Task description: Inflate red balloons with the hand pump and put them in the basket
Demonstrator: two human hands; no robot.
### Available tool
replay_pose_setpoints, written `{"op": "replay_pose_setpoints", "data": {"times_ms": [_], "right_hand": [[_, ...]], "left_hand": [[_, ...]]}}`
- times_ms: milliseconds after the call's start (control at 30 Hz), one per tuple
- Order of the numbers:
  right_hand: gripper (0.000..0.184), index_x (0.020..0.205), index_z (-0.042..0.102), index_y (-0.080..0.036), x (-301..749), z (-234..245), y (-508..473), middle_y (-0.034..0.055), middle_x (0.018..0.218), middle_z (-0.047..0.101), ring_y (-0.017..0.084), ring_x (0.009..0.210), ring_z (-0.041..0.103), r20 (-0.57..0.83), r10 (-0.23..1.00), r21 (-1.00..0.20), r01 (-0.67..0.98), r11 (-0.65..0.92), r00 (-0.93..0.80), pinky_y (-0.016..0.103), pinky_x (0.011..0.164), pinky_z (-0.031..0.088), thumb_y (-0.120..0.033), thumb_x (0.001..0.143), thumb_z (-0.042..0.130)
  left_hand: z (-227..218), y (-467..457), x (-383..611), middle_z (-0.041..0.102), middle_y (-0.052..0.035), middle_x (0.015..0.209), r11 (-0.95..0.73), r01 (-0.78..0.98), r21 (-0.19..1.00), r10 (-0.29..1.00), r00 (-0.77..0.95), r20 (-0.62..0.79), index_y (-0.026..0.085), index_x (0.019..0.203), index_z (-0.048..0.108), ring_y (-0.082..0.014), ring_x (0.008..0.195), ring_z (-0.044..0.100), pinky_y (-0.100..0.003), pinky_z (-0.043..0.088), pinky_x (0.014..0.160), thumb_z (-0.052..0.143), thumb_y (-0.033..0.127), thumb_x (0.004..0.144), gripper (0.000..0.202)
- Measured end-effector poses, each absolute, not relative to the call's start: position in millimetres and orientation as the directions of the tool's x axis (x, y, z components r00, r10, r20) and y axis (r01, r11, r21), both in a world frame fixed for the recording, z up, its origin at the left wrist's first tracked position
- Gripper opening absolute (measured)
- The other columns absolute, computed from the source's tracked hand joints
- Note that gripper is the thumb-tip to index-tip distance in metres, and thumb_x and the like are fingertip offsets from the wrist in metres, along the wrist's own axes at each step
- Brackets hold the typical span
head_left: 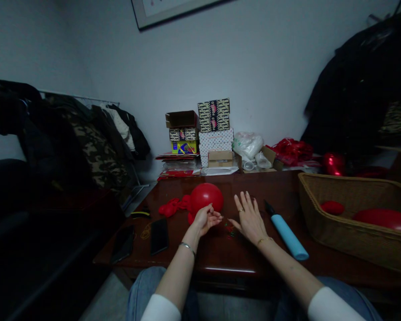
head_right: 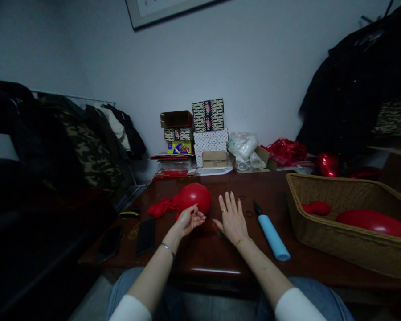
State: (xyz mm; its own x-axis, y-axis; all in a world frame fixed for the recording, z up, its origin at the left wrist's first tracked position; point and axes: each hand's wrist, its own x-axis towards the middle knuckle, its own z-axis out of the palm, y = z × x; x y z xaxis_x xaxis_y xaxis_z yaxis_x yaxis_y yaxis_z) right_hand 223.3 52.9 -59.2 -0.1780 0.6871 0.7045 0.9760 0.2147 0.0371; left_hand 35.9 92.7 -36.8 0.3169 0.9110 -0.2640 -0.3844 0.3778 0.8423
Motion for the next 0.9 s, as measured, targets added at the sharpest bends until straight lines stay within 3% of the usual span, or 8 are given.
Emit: {"op": "replay_pose_setpoints", "data": {"times_ms": [200, 300, 467, 600, 667, 800, 900], "right_hand": [[0.091, 0.143, 0.014, -0.014, 195, -37, 48, 0.0165, 0.150, 0.005, 0.032, 0.137, 0.000, 0.694, 0.674, 0.009, 0.938, 0.346, -0.255, 0.056, 0.106, 0.009, -0.049, 0.073, 0.059], [0.090, 0.142, 0.019, -0.020, 185, -23, 42, 0.0137, 0.151, 0.004, 0.033, 0.137, 0.001, 0.679, 0.672, 0.002, 0.916, 0.400, -0.295, 0.057, 0.106, 0.006, -0.047, 0.069, 0.064], [0.081, 0.137, 0.033, -0.025, 178, -14, 34, 0.0113, 0.151, 0.007, 0.035, 0.137, 0.003, 0.665, 0.674, -0.003, 0.900, 0.435, -0.323, 0.060, 0.105, 0.003, -0.046, 0.066, 0.067], [0.070, 0.134, 0.038, -0.023, 178, -19, 29, 0.0109, 0.151, 0.011, 0.033, 0.137, 0.006, 0.660, 0.695, -0.010, 0.922, 0.387, -0.284, 0.057, 0.106, 0.003, -0.042, 0.071, 0.063], [0.069, 0.134, 0.038, -0.022, 178, -23, 27, 0.0117, 0.150, 0.015, 0.032, 0.136, 0.009, 0.651, 0.711, -0.019, 0.930, 0.367, -0.267, 0.056, 0.106, 0.002, -0.043, 0.072, 0.061], [0.069, 0.133, 0.039, -0.019, 173, -29, 24, 0.0149, 0.144, 0.030, 0.032, 0.135, 0.017, 0.628, 0.741, -0.053, 0.936, 0.348, -0.240, 0.057, 0.106, 0.002, -0.045, 0.073, 0.059], [0.069, 0.132, 0.040, -0.019, 169, -32, 23, 0.0148, 0.141, 0.036, 0.032, 0.133, 0.021, 0.619, 0.753, -0.085, 0.934, 0.347, -0.223, 0.059, 0.105, 0.003, -0.044, 0.072, 0.059]], "left_hand": [[-15, 74, 20, 0.060, -0.0048, 0.056, 0.341, -0.071, 0.937, 0.770, 0.593, -0.235, 0.017, 0.061, 0.041, -0.0151, 0.051, 0.062, -0.019, 0.043, 0.045, 0.049, 0.042, 0.082, 0.034], [-2, 64, 13, 0.058, -0.0048, 0.051, 0.280, 0.121, 0.952, 0.681, 0.674, -0.286, 0.017, 0.058, 0.041, -0.0149, 0.047, 0.061, -0.019, 0.041, 0.043, 0.050, 0.044, 0.081, 0.036], [16, 55, 6, 0.062, -0.0083, 0.053, 0.164, 0.335, 0.928, 0.595, 0.717, -0.364, 0.018, 0.056, 0.043, -0.0166, 0.048, 0.061, -0.023, 0.044, 0.046, 0.051, 0.048, 0.081, 0.040], [26, 56, -2, 0.062, -0.0084, 0.051, 0.044, 0.456, 0.889, 0.653, 0.660, -0.371, 0.018, 0.059, 0.049, -0.0189, 0.046, 0.060, -0.029, 0.048, 0.051, 0.046, 0.055, 0.080, 0.043], [31, 58, -7, 0.059, -0.0058, 0.047, -0.089, 0.492, 0.866, 0.756, 0.599, -0.263, 0.018, 0.056, 0.052, -0.0193, 0.046, 0.060, -0.032, 0.050, 0.057, 0.050, 0.053, 0.079, 0.042], [36, 57, -14, 0.055, -0.0030, 0.044, -0.443, 0.522, 0.729, 0.875, 0.430, 0.224, 0.022, 0.047, 0.051, -0.0244, 0.064, 0.066, -0.036, 0.048, 0.084, 0.070, 0.034, 0.069, 0.031], [35, 51, -13, 0.068, -0.0073, 0.069, -0.519, 0.433, 0.737, 0.851, 0.348, 0.394, 0.023, 0.057, 0.058, -0.0282, 0.091, 0.065, -0.038, 0.039, 0.097, 0.073, 0.020, 0.065, 0.017]]}}
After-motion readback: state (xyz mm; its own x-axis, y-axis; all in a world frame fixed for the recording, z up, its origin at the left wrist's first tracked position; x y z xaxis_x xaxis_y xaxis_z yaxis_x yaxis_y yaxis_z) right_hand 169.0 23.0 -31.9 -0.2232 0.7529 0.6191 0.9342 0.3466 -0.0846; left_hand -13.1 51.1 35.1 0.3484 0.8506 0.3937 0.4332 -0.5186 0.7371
